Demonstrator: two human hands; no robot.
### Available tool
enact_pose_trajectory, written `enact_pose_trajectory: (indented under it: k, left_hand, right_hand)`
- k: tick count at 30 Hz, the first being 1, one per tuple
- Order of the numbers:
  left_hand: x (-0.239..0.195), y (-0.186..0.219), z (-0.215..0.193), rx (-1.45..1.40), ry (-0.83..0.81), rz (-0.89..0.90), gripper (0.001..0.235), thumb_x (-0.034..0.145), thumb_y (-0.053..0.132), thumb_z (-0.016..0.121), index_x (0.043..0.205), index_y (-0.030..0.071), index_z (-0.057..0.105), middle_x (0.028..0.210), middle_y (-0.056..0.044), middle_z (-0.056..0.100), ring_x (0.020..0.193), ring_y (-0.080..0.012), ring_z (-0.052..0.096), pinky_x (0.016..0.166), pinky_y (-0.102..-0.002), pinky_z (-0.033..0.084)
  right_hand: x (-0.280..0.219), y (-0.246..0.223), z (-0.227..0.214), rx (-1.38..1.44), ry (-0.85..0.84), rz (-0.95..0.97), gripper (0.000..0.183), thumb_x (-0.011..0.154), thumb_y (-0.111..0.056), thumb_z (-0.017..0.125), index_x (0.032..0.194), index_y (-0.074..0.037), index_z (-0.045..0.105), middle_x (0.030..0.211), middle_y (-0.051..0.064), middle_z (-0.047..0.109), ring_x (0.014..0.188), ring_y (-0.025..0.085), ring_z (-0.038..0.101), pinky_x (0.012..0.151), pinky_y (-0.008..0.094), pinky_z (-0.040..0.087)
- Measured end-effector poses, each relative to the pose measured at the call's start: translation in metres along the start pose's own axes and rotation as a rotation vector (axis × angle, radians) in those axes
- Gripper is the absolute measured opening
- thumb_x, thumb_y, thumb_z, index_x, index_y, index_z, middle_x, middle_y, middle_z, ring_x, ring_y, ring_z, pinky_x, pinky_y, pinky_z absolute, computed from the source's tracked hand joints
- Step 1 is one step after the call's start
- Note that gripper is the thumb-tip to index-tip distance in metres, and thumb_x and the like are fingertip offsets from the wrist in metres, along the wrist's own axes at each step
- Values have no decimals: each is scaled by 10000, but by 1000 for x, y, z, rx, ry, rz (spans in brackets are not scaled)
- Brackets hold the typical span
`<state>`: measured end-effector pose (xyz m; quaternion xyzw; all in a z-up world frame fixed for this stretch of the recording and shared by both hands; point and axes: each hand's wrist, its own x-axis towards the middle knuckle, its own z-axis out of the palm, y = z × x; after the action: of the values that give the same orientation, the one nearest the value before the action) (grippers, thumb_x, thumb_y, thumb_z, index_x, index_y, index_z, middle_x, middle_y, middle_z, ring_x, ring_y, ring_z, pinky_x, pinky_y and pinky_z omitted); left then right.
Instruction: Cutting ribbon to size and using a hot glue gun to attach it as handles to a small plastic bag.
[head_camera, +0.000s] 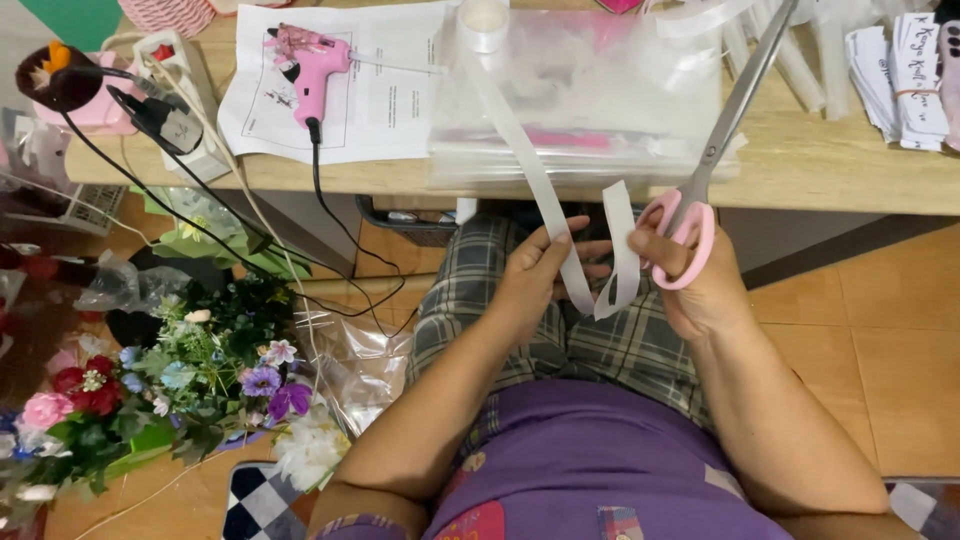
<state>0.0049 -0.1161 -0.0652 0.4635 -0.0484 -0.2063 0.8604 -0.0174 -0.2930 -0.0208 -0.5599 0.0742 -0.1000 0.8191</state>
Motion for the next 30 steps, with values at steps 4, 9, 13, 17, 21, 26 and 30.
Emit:
enact_pose_trajectory:
  k: [4, 9, 13, 17, 21, 26, 30]
  left_hand:
    - [-2, 2, 2, 19, 21, 6, 377, 1126, 205, 430, 1443, 38, 547, 1239, -264, 693, 1028, -338, 735, 716, -495, 660]
    - [0, 7, -2, -75, 81, -56, 422, 1129, 238, 393, 1482, 27, 488, 1272, -267, 677, 1055, -357, 724, 760, -526, 654]
    - [2, -11, -8, -325, 25, -178, 493, 1142, 323, 421, 1531, 21, 439, 1414, -270, 578, 1206, -366, 647, 912, -542, 594]
    - [-10, -9, 1, -408, -11, -228, 564, 1136, 390, 457, 1551, 10, 425, 1482, -245, 529, 1267, -349, 601, 971, -522, 567]
    - [-13, -14, -3, -387, -1, -238, 576, 1133, 444, 445, 1532, 28, 445, 1478, -231, 537, 1271, -342, 603, 1002, -521, 557]
    - [-37, 25, 27, -344, 6, -222, 657, 1136, 477, 330, 1573, -13, 357, 1529, -210, 468, 1392, -353, 484, 1082, -527, 473]
    - [-45, 42, 40, -290, -16, -238, 691, 1118, 496, 304, 1596, -4, 321, 1581, -206, 408, 1451, -374, 407, 1117, -560, 410]
  right_hand:
    - [-1, 3, 8, -5, -19, 7, 223, 774, 45, 844, 823, -51, 649, 694, 58, 615, 662, 137, 614, 622, 242, 490]
    - [-9, 7, 19, -38, -62, 17, 243, 765, -9, 887, 744, -42, 648, 637, 66, 609, 621, 122, 594, 592, 219, 470]
    - [-12, 11, 23, -61, -64, 47, 222, 769, 23, 872, 770, -42, 660, 746, 107, 690, 643, 135, 656, 588, 210, 487]
    - [-13, 20, 24, -88, -40, 45, 231, 754, 49, 868, 805, -34, 658, 753, 120, 710, 617, 149, 689, 566, 227, 534]
    - [-15, 31, 20, -81, -17, 25, 275, 755, 47, 882, 843, -38, 636, 782, 125, 721, 657, 150, 713, 587, 218, 546]
    - [-13, 42, 21, -146, 61, -20, 333, 785, 15, 893, 902, -45, 587, 780, 115, 722, 618, 145, 701, 566, 202, 546]
    - [-13, 46, 26, -140, 104, -8, 349, 789, 10, 886, 942, -48, 578, 784, 84, 725, 630, 119, 707, 572, 191, 545]
